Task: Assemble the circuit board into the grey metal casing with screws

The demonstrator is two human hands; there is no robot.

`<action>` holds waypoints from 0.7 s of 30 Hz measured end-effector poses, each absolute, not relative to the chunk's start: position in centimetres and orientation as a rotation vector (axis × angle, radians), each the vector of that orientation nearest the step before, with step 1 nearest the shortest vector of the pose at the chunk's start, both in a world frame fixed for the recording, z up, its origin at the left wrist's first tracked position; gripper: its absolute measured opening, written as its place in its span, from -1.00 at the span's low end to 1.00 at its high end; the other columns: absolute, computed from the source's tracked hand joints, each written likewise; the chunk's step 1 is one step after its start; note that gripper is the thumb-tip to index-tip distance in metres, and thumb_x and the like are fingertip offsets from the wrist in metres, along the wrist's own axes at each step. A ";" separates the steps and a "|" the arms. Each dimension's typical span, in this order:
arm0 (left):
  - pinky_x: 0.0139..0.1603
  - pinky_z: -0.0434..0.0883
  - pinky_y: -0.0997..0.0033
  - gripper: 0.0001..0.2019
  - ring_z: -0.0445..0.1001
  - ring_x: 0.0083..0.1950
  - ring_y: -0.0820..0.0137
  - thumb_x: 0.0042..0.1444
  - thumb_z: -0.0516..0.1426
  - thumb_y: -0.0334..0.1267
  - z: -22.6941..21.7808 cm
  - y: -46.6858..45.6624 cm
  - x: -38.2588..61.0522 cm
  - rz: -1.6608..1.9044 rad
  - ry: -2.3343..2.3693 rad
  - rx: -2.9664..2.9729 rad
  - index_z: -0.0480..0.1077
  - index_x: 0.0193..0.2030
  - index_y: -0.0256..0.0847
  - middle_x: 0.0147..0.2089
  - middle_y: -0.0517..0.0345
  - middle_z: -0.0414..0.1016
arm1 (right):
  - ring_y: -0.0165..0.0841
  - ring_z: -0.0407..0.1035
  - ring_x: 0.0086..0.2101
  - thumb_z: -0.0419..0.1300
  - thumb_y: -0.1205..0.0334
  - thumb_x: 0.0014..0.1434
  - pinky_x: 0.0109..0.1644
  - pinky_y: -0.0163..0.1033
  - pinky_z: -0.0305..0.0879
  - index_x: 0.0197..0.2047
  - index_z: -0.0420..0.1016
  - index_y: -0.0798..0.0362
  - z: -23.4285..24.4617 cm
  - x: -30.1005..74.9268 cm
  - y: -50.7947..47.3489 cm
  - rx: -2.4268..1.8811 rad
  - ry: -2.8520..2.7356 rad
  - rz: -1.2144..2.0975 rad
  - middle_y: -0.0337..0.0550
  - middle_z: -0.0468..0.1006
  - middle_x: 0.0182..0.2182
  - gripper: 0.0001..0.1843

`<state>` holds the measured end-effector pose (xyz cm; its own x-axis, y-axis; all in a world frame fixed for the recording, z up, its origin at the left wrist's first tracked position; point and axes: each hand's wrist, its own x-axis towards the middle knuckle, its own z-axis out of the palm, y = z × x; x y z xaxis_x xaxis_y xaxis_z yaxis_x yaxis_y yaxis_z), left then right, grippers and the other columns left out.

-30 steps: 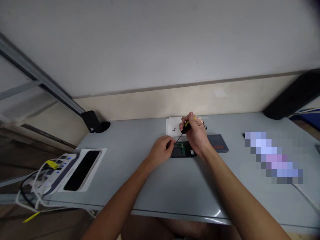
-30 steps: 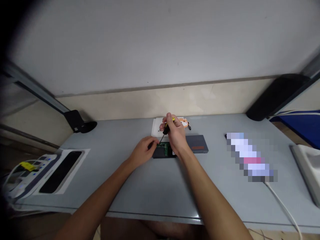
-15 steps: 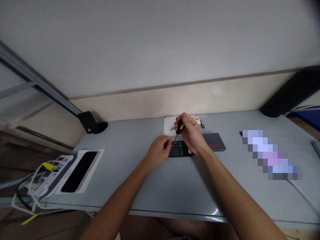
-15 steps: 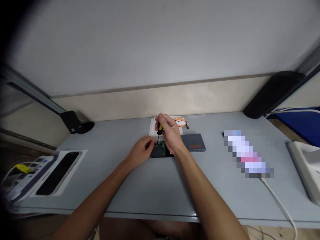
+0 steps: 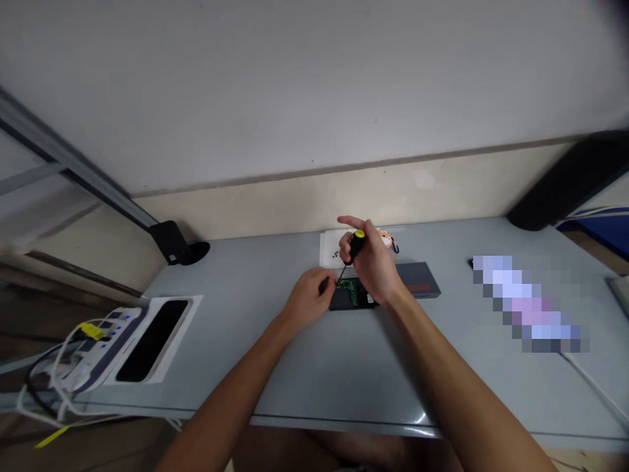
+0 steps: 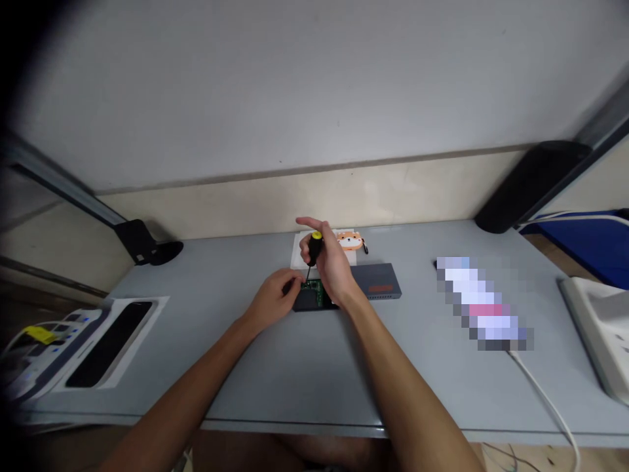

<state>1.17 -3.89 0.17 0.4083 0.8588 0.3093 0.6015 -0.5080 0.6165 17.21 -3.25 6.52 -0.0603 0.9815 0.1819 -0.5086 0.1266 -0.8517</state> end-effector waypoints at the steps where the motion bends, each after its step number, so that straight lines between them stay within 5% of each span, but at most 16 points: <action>1: 0.02 0.49 0.24 -0.80 0.56 -0.13 0.29 0.27 0.02 -0.41 0.2 -3.9 1.2 0.850 1.250 2.261 0.47 -0.24 -0.17 -0.21 0.09 0.61 | -0.44 0.22 -0.49 0.21 -0.30 0.25 -0.35 -0.25 0.18 -0.03 0.56 -0.07 6.6 17.3 -3.3 -0.656 -0.963 1.383 -0.35 0.34 -0.51 -0.50; 6: -0.01 0.49 0.26 -0.81 0.55 -0.15 0.30 0.25 0.04 -0.42 0.0 -3.8 1.2 0.847 1.272 2.260 0.48 -0.24 -0.16 -0.22 0.10 0.60 | -0.41 0.35 -0.37 0.39 -0.21 0.09 -0.27 -0.23 0.26 -0.23 0.56 -0.03 6.7 17.5 -3.5 -0.752 -1.000 1.339 -0.28 0.47 -0.41 -0.57; 11: 0.04 0.50 0.24 -0.79 0.55 -0.15 0.31 0.28 0.03 -0.41 0.1 -3.9 1.2 0.856 1.287 2.259 0.49 -0.24 -0.16 -0.22 0.11 0.60 | -0.40 0.42 -0.37 0.53 -0.11 -0.09 -0.23 -0.23 0.30 -0.33 0.24 -0.07 6.3 17.2 -3.2 -0.721 -0.900 1.323 -0.35 0.48 -0.43 -0.44; 15: 0.01 0.51 0.25 -0.79 0.55 -0.17 0.30 0.27 0.03 -0.41 0.2 -3.9 1.2 0.857 1.269 2.264 0.48 -0.25 -0.16 -0.24 0.11 0.60 | -0.43 0.23 -0.50 0.37 -0.22 0.13 -0.35 -0.25 0.18 -0.28 0.25 -0.09 5.9 17.2 -3.0 -0.758 -0.984 1.197 -0.45 0.27 -0.57 -0.53; 18: 0.02 0.51 0.24 -0.79 0.56 -0.16 0.30 0.25 0.03 -0.43 0.1 -3.9 1.2 0.867 1.258 2.274 0.49 -0.23 -0.16 -0.22 0.11 0.60 | -0.39 0.28 -0.39 0.17 -0.20 0.30 -0.25 -0.22 0.25 -0.08 0.41 -0.09 5.2 17.2 -2.8 -0.791 -1.089 1.090 -0.35 0.33 -0.45 -0.63; 21: 0.02 0.51 0.23 -0.78 0.56 -0.14 0.29 0.23 0.04 -0.45 0.1 -3.9 1.1 0.860 1.256 2.290 0.51 -0.21 -0.15 -0.20 0.10 0.61 | -0.37 0.32 -0.31 0.24 -0.03 0.25 -0.11 -0.17 0.31 0.02 0.43 -0.10 4.7 17.0 -2.6 -0.903 -1.217 0.954 -0.29 0.40 -0.32 -0.67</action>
